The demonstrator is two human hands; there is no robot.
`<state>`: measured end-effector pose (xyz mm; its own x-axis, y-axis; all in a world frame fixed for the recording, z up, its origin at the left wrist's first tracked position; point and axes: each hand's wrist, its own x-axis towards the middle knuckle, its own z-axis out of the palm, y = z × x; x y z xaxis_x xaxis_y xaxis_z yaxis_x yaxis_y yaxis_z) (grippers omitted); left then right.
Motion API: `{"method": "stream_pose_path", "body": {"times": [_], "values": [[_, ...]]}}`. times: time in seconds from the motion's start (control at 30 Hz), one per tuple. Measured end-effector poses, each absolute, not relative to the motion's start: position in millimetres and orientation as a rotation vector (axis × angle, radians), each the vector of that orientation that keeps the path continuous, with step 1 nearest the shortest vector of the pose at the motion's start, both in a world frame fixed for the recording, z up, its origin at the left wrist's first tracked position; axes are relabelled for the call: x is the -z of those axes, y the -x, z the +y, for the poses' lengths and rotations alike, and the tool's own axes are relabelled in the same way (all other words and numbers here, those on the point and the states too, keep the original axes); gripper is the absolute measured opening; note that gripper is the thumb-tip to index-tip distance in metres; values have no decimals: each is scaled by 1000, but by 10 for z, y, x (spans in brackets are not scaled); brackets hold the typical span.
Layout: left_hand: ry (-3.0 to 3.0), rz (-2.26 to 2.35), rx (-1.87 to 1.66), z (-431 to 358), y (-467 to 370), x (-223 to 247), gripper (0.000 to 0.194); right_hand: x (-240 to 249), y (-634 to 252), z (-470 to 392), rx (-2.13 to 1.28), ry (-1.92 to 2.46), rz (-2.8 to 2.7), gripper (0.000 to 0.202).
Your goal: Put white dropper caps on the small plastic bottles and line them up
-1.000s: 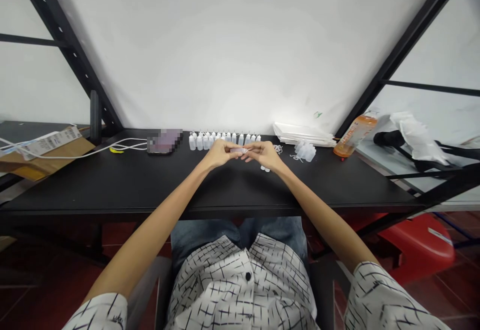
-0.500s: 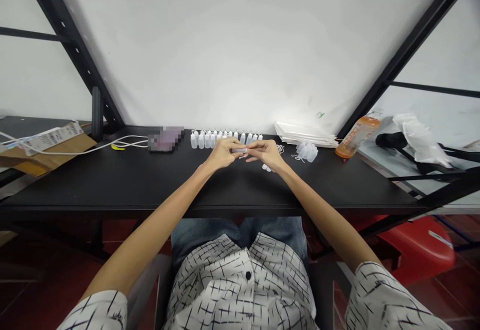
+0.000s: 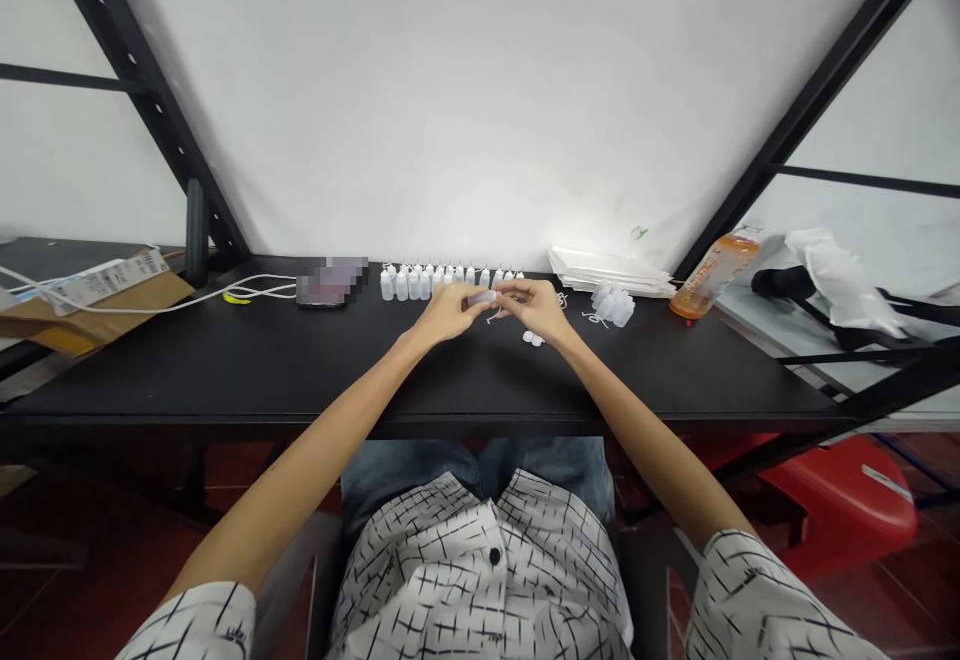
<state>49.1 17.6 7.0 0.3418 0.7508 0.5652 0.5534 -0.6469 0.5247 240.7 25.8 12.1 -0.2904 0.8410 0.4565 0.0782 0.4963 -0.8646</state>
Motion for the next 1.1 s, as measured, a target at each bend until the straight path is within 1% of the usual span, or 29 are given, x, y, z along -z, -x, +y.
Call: {"method": "stream_pose_path", "body": {"times": [0.17, 0.4, 0.57, 0.7, 0.8, 0.93, 1.0, 1.1], "values": [[-2393, 1122, -1290, 216, -463, -31, 23, -139, -2391, 210, -973, 778, -1789, 48], [-2554, 1095, -1438, 214, -470, 30, 25, -176, -2360, 192, -1069, 767, -1693, 48], [-2741, 1118, -1459, 186, -488, 58, 27, -184, -2374, 202, -1107, 761, -1660, 43], [-2764, 1274, -1353, 131, -523, 52, 24, -194, -2378, 208, -1092, 773, -1693, 41], [-2727, 1363, -1268, 104, -539, 29, 21, -197, -2380, 216, -1025, 795, -1764, 39], [-2634, 1428, -1268, 115, -509, -19, 28, -214, -2467, 268, -908, 815, -1838, 37], [-2580, 1514, -1279, 134, -475, -42, 31, -236, -2578, 313, -710, 892, -1847, 30], [-2510, 1643, -1282, 166, -428, -66, 32, -286, -2801, 381, -320, 1070, -1882, 21]]}}
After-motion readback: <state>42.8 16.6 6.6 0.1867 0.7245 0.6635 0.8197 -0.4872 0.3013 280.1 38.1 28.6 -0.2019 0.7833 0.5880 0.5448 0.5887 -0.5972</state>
